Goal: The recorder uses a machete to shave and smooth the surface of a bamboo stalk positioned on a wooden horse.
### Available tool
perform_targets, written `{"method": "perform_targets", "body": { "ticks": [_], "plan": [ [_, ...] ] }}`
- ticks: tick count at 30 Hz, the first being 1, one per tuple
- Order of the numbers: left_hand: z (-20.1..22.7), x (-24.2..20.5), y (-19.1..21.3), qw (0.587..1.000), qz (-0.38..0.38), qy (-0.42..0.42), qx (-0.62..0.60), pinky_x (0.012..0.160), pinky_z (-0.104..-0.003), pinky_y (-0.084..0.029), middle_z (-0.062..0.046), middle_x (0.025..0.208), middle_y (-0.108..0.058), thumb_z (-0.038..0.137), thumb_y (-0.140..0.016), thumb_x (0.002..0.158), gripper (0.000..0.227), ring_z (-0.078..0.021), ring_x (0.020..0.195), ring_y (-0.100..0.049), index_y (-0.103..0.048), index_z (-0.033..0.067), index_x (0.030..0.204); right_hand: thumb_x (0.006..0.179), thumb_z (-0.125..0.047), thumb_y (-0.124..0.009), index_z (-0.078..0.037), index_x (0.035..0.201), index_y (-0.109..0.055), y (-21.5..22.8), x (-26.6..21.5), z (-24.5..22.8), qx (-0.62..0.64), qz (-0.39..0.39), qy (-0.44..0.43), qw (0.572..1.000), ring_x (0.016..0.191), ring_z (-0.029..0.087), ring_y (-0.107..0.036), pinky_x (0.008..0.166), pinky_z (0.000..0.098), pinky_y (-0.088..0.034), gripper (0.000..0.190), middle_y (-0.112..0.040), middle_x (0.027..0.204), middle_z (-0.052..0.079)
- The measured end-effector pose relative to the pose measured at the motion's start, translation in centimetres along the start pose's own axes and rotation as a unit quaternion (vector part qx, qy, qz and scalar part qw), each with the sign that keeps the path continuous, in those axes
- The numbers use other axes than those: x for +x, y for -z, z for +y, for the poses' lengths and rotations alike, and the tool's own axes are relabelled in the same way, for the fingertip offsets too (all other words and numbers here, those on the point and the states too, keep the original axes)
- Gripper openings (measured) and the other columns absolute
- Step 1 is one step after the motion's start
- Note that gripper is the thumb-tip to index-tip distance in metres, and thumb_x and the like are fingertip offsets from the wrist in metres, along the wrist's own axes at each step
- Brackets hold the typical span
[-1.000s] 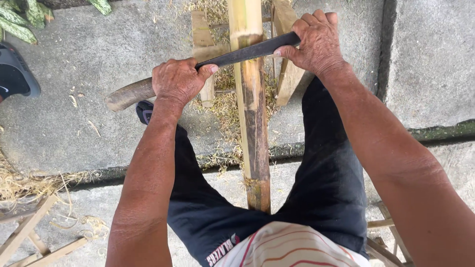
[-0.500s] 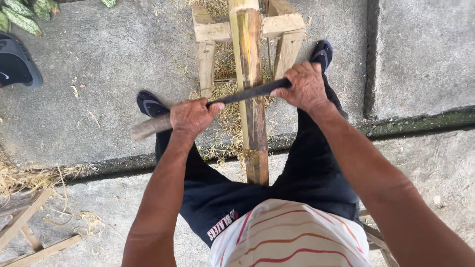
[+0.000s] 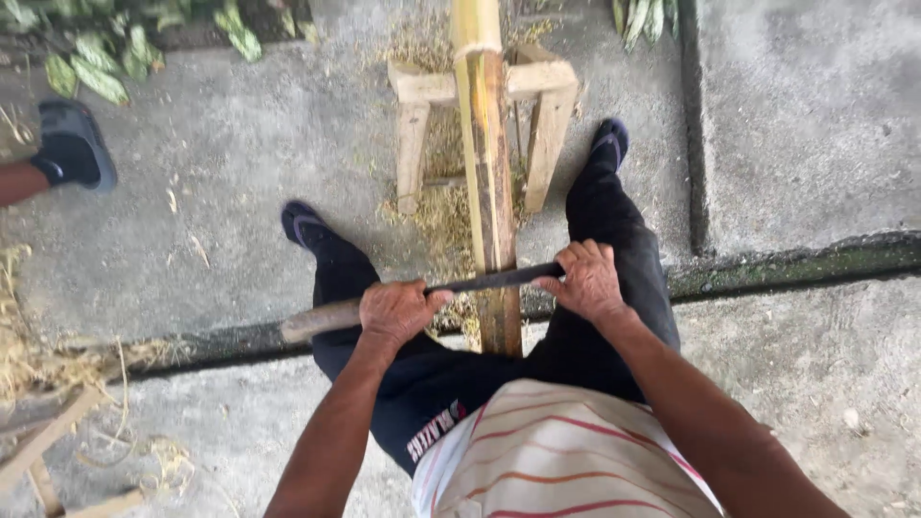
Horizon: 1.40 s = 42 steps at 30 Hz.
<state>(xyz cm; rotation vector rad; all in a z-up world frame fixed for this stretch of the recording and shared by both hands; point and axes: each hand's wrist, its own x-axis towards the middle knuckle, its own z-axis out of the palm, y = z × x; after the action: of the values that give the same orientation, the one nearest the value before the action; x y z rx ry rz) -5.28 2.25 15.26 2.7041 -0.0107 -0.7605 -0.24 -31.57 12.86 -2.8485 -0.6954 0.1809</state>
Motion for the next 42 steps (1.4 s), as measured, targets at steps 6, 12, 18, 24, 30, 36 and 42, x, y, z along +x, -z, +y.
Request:
{"method": "perform_targets", "body": {
  "ticks": [6, 12, 18, 24, 30, 36, 42],
  "plan": [
    [-1.3, 1.0, -1.9, 0.996, -0.071, 0.025, -0.048, 0.091, -0.051, -0.052, -0.015, 0.094, -0.075, 0.074, -0.047, 0.09, 0.068, -0.0335, 0.097, -0.072, -0.075, 0.0127, 0.1, 0.078, -0.069, -0.062, -0.008, 0.086, -0.071, 1.5, 2.0, 0.0, -0.013, -0.001, 0.048, 0.999, 0.094, 0.029, -0.061, 0.092, 0.0461, -0.044, 0.062, -0.067, 0.088, 0.009],
    [-1.2, 7.7, 1.9, 0.988, -0.093, 0.087, -0.085, 0.093, -0.049, -0.052, -0.014, 0.089, -0.075, 0.076, -0.043, 0.091, 0.07, -0.032, 0.091, -0.073, -0.075, 0.0139, 0.1, 0.082, -0.075, -0.061, -0.011, 0.089, -0.074, 3.6, 11.2, 2.7, -0.015, -0.084, 0.042, 0.995, 0.084, 0.021, -0.064, 0.086, 0.0408, -0.043, 0.066, -0.068, 0.082, 0.004],
    [-2.4, 19.9, 9.0, 0.991, -0.081, 0.106, -0.013, 0.07, -0.044, -0.056, -0.002, 0.063, -0.058, 0.087, -0.031, 0.092, 0.085, -0.0174, 0.064, -0.065, -0.074, 0.0143, 0.091, 0.09, -0.08, -0.053, -0.019, 0.084, -0.071, 4.3, 24.6, 7.4, -0.05, 0.012, 0.091, 0.995, 0.08, 0.019, -0.06, 0.085, 0.0412, -0.041, 0.064, -0.064, 0.076, 0.0],
    [-5.2, 28.1, 11.6, 0.996, 0.075, 0.05, 0.009, 0.068, -0.046, -0.055, -0.003, 0.061, -0.055, 0.084, -0.037, 0.095, 0.078, -0.0214, 0.063, -0.064, -0.075, 0.016, 0.092, 0.092, -0.083, -0.051, -0.015, 0.094, -0.073, 4.5, 34.6, 10.3, -0.181, -0.02, 0.071, 0.981, 0.09, 0.021, -0.058, 0.09, 0.0409, -0.04, 0.072, -0.065, 0.086, 0.004],
    [-5.2, 29.9, 12.5, 0.988, 0.151, 0.021, 0.01, 0.078, -0.053, -0.052, -0.011, 0.068, -0.069, 0.083, -0.05, 0.091, 0.073, -0.0311, 0.077, -0.071, -0.077, 0.0157, 0.092, 0.09, -0.085, -0.058, -0.012, 0.106, -0.074, 4.6, 34.8, 11.0, -0.219, 0.049, 0.103, 0.969, 0.11, 0.021, -0.056, 0.108, 0.0432, -0.034, 0.076, -0.064, 0.097, 0.006],
    [-4.5, 28.9, 13.4, 0.992, 0.115, 0.045, -0.01, 0.085, -0.054, -0.05, -0.011, 0.072, -0.071, 0.084, -0.051, 0.088, 0.074, -0.0299, 0.084, -0.071, -0.078, 0.016, 0.095, 0.088, -0.084, -0.06, -0.01, 0.106, -0.074, 5.2, 34.2, 10.1, -0.181, 0.014, 0.076, 0.98, 0.11, 0.023, -0.055, 0.107, 0.0444, -0.032, 0.078, -0.063, 0.1, 0.007],
    [-4.8, 29.5, 13.7, 0.991, 0.133, 0.027, 0.009, 0.085, -0.054, -0.049, -0.01, 0.072, -0.071, 0.086, -0.049, 0.088, 0.076, -0.0304, 0.084, -0.071, -0.079, 0.0156, 0.096, 0.089, -0.09, -0.057, -0.011, 0.101, -0.074, 2.8, 34.0, 11.9, -0.192, 0.068, 0.086, 0.975, 0.109, 0.024, -0.054, 0.104, 0.0451, -0.033, 0.082, -0.063, 0.097, 0.006]
  ]
}}
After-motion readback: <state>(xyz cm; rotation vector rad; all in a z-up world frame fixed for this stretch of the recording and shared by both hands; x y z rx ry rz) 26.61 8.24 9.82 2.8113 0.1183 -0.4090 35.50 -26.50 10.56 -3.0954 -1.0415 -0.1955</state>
